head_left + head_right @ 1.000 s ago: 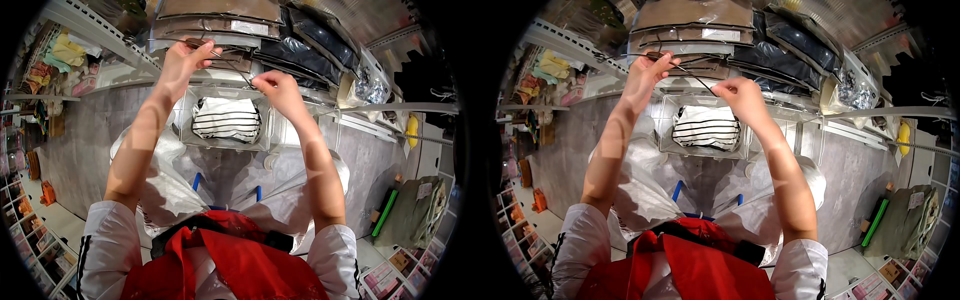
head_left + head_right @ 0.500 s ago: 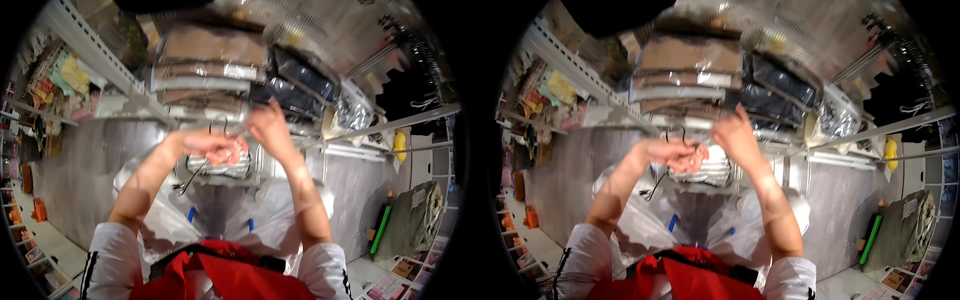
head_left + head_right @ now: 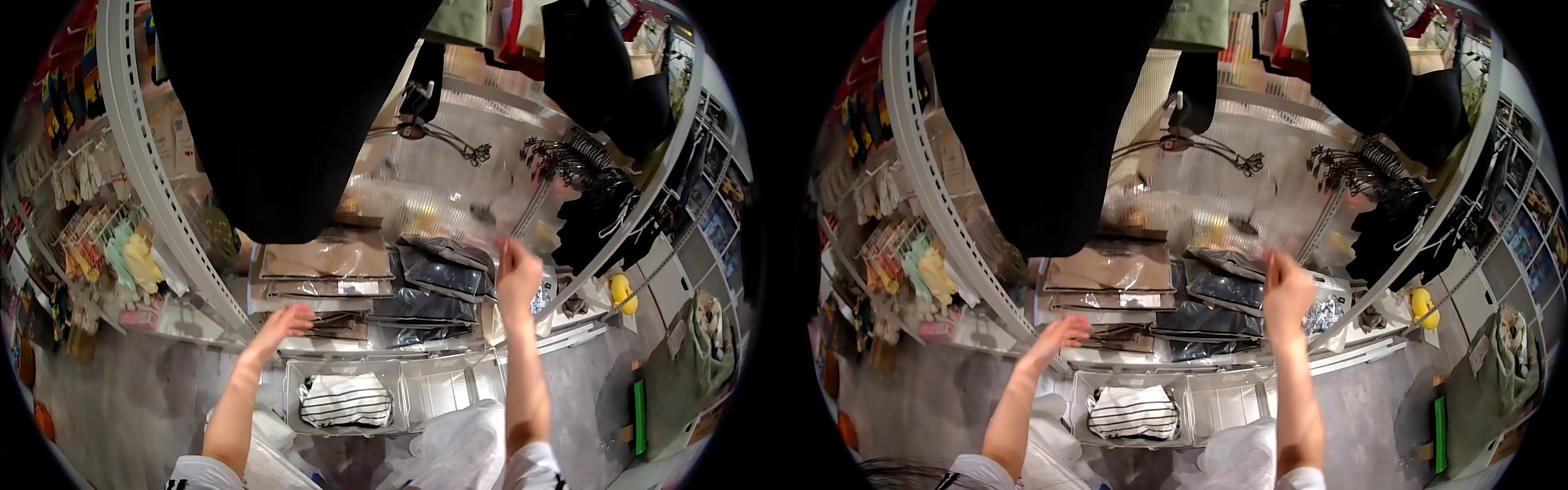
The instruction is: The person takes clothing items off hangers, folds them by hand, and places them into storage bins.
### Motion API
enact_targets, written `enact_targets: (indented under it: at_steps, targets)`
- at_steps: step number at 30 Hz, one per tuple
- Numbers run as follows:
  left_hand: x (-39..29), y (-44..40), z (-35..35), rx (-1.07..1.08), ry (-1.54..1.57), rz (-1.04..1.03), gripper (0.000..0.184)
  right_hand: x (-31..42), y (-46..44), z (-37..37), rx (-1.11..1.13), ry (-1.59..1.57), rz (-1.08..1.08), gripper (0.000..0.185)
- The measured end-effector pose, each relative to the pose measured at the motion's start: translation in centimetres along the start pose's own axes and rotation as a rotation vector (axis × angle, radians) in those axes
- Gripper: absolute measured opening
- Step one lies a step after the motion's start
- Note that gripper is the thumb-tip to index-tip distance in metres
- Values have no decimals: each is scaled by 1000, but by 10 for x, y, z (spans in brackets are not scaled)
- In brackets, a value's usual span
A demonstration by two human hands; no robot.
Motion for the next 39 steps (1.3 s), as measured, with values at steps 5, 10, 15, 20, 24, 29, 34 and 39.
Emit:
enact_targets:
  at_steps: [5,10,15,20,24,29,34,39]
  targets:
    - [2,5,-25,227,-79,-5,46,41,-98,-19,-57,116,286,18]
    - [-2,5,-24,212,-75,25,46,63,-101,-60,196,178,371,18]
    - [-2,9,-19,179,-95,37,46,41,-84,-70,223,179,365,18]
    - [6,13,-16,177,-110,58,40,46,-86,-49,286,211,493,13]
    - [10,15,-18,184,-113,70,37,57,-105,-3,232,253,594,24]
    - [21,11,-31,185,-139,64,37,75,-145,74,123,295,671,24]
    - [55,5,-59,183,-203,89,36,80,-188,150,2,400,704,25]
    - [86,22,-112,395,-402,-44,35,77,-255,208,-64,578,561,41]
Point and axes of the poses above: each hand's wrist, its own y-axis away from the middle knuckle, its own z-axis out of the back of the hand, x = y × z, the point moved 6 cm from there along -y, towards the middle knuckle, and after that the axes turned 11 degrees about -y, right-handed, at the moved point
